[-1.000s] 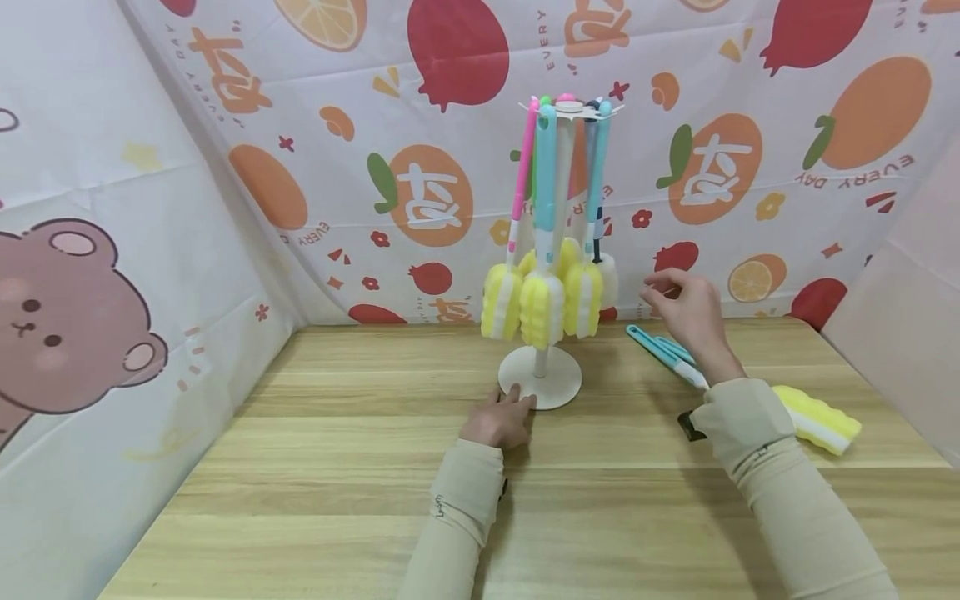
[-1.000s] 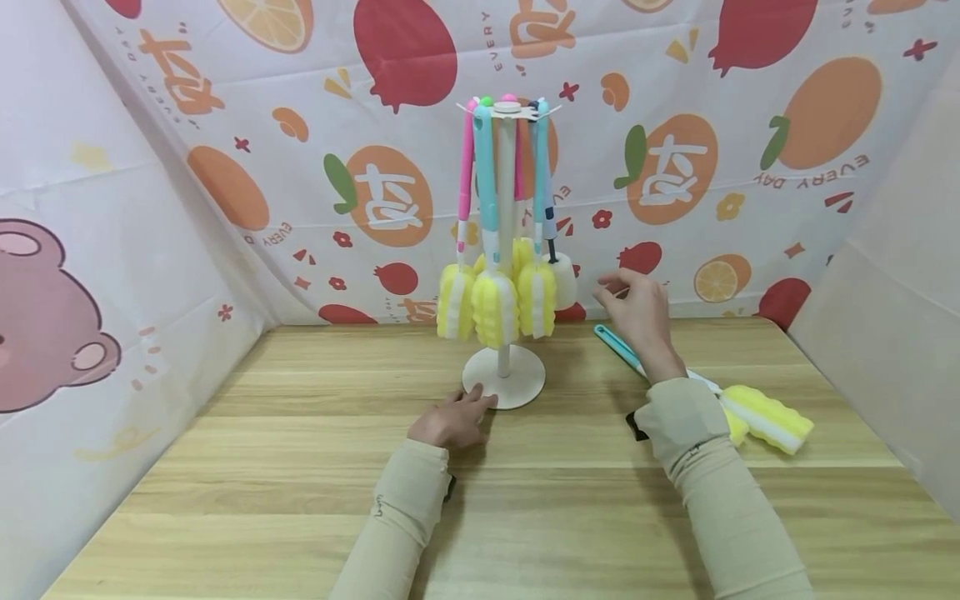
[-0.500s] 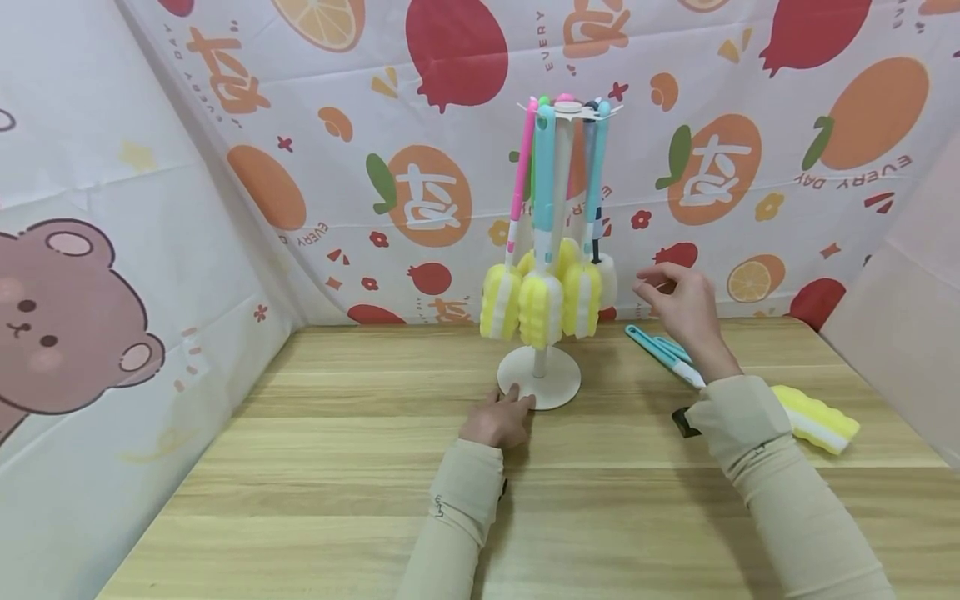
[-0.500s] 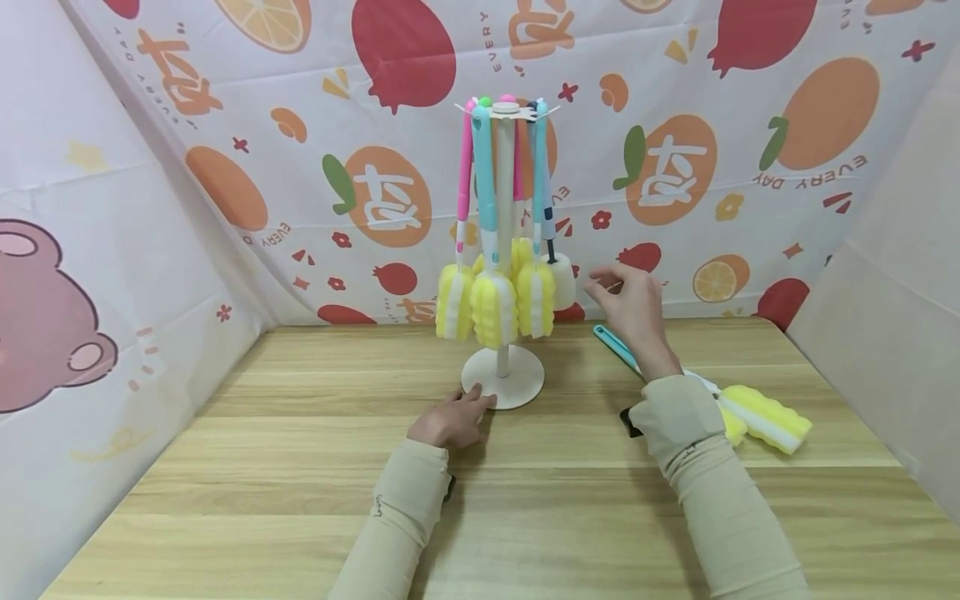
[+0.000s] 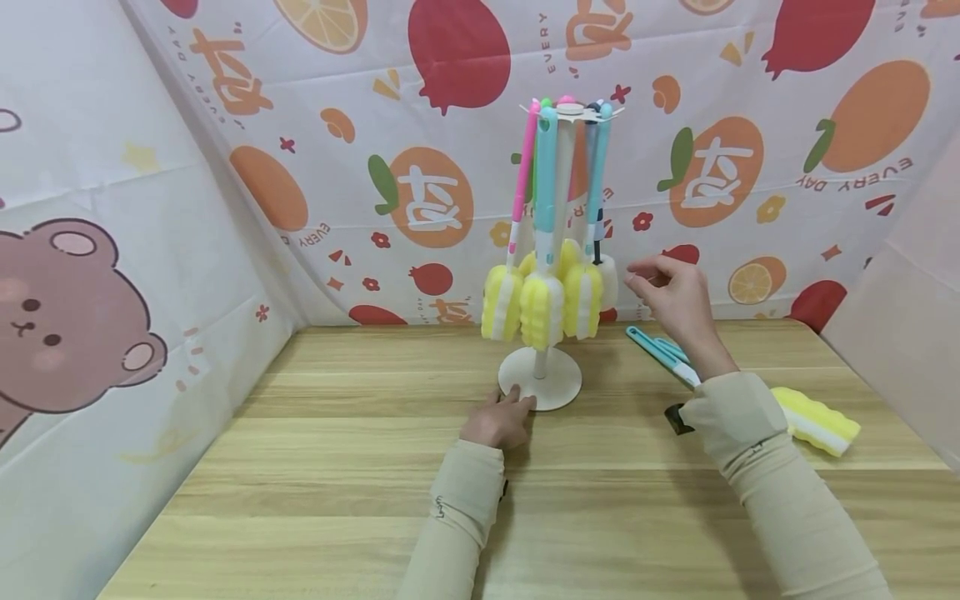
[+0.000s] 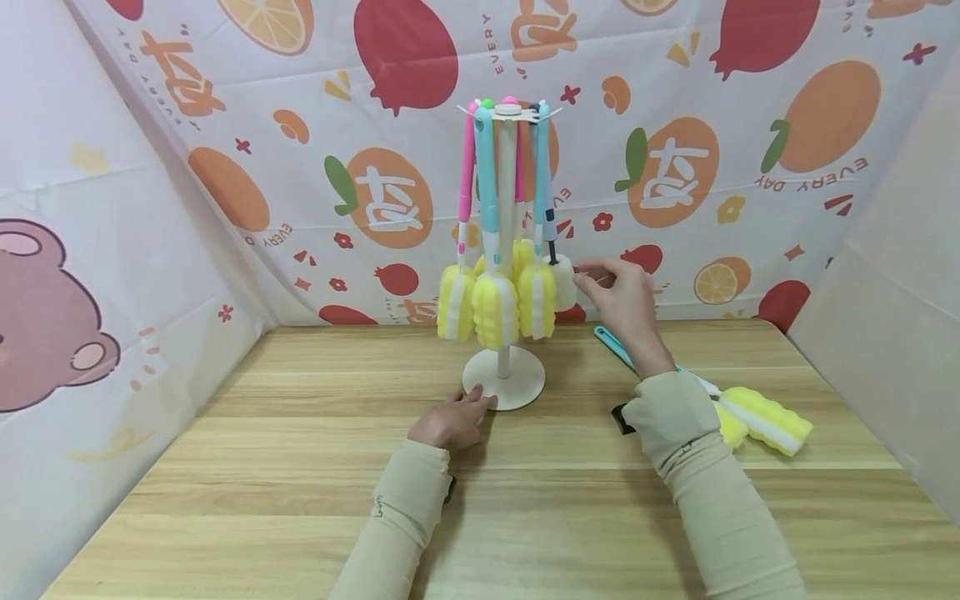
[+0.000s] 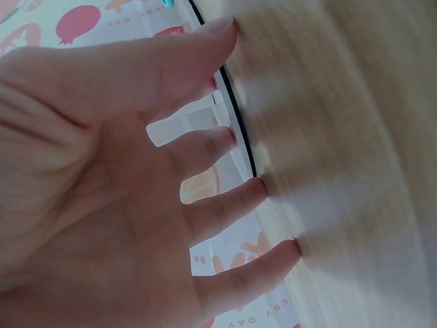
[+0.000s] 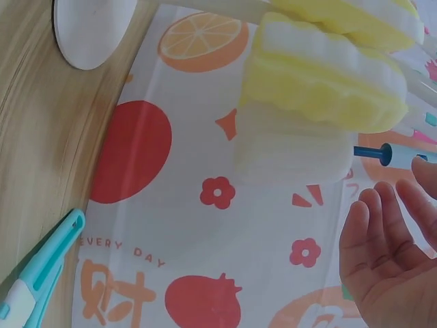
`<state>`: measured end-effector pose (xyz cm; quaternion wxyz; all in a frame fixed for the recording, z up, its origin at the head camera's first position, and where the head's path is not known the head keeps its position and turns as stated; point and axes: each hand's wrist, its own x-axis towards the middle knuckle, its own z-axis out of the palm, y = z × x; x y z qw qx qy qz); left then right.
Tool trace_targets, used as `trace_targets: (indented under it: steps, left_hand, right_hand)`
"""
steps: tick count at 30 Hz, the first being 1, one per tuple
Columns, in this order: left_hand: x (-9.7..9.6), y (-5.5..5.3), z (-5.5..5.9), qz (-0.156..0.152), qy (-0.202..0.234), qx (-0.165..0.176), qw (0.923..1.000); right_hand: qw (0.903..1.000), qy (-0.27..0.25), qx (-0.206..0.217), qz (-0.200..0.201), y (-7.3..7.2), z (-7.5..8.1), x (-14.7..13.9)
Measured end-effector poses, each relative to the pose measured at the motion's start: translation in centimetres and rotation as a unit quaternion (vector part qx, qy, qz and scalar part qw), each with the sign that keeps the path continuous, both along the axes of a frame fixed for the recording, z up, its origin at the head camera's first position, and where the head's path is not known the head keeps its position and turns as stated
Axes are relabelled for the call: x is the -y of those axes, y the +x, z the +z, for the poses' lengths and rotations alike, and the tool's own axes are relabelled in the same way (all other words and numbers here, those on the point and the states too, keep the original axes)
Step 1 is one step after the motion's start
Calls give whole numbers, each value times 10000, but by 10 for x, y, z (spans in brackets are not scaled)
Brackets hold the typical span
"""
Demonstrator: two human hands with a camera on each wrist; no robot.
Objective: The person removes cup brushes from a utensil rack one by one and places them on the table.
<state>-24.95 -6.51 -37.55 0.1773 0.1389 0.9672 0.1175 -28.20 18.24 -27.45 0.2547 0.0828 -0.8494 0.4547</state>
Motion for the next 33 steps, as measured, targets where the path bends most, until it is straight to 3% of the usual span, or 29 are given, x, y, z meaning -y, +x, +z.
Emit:
trace_targets:
  steps: [12,25,33]
  left_hand:
    - [0,0,1,-35,-25,-33,10000]
    - [0,1,2,-30,-28,-49,10000]
    - [-1,0,0,-41,-150,-88,9998]
  right_hand:
    - [9991,-341,51,249,0,5,6]
    - [9980,-428,325,332,0,12,15]
    - [9977,-401,254,479,0,13,17]
